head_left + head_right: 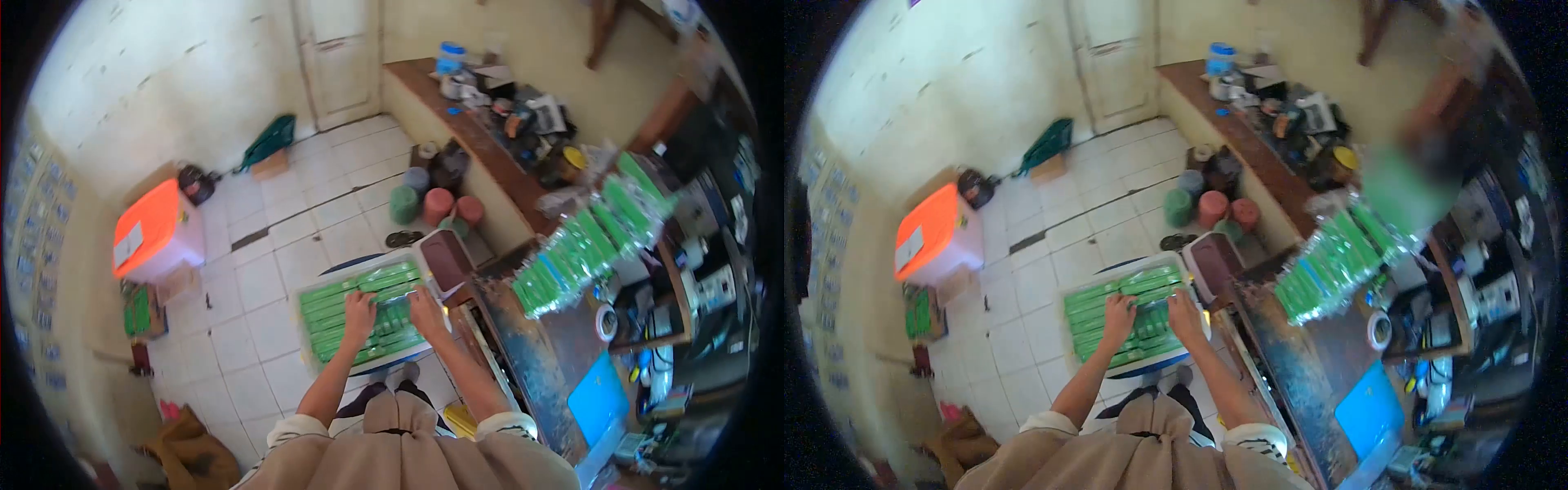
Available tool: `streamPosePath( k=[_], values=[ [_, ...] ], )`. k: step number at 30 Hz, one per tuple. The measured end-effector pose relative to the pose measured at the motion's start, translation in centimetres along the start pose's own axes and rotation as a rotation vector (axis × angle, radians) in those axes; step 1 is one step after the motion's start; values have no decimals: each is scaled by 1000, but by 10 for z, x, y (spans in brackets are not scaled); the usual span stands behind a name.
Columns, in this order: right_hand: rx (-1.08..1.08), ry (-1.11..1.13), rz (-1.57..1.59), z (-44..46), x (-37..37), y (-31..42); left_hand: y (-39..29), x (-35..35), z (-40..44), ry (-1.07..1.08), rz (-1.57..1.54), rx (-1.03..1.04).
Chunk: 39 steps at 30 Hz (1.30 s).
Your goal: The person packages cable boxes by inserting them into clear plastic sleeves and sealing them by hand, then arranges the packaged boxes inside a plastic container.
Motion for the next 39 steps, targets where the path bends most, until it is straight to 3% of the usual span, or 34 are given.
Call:
streamPosePath(
  k=[3,4,5,7,11,12,14,16,18,20,24,30,33,38,39],
  values=[
    [238,-152,281,-6,-80,7,-38,4,24,-54,-154,-5],
    [272,-178,248,-7,-112,4,-54,7,34,-75,-238,-31],
    [265,-327,279,-10,-143,0,-81,7,52,-161,-310,99],
    [179,-605,211,-9,-226,3,-155,-17,88,-90,-474,144],
    [197,-903,4,-13,-357,-16,-278,-53,145,-64,-912,287],
    [211,-997,-8,-12,-384,-22,-305,-58,161,-107,-967,414],
    [230,-1133,-4,-8,-419,-54,-350,-56,190,37,-1276,345],
    [340,-1206,159,2,-447,-88,-383,-36,226,40,-1248,354],
    [359,-1173,177,16,-451,-129,-406,-21,246,50,-1134,359],
    [444,-999,231,29,-448,-143,-428,-29,245,47,-919,321],
    [499,-897,260,39,-438,-138,-446,-32,224,-21,-589,423],
    [398,-1007,418,33,-451,-126,-463,-49,194,-147,-725,477],
    [193,-1125,449,23,-466,-115,-476,-77,166,-345,-749,550],
    [12,-1249,592,-19,-481,-88,-476,-88,120,-256,-1050,637],
    [55,-1255,597,-33,-483,-80,-475,-86,108,-66,-1296,553]
  ],
)
Point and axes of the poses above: each hand's wrist, its own z-axis towards the middle knuckle, its own x-axis out of the palm, y = z × x, the point moved 3 cm from there along z, towards the middle knuckle, and after that the axes turned 5 degrees about -y, right-handed, at the moved point
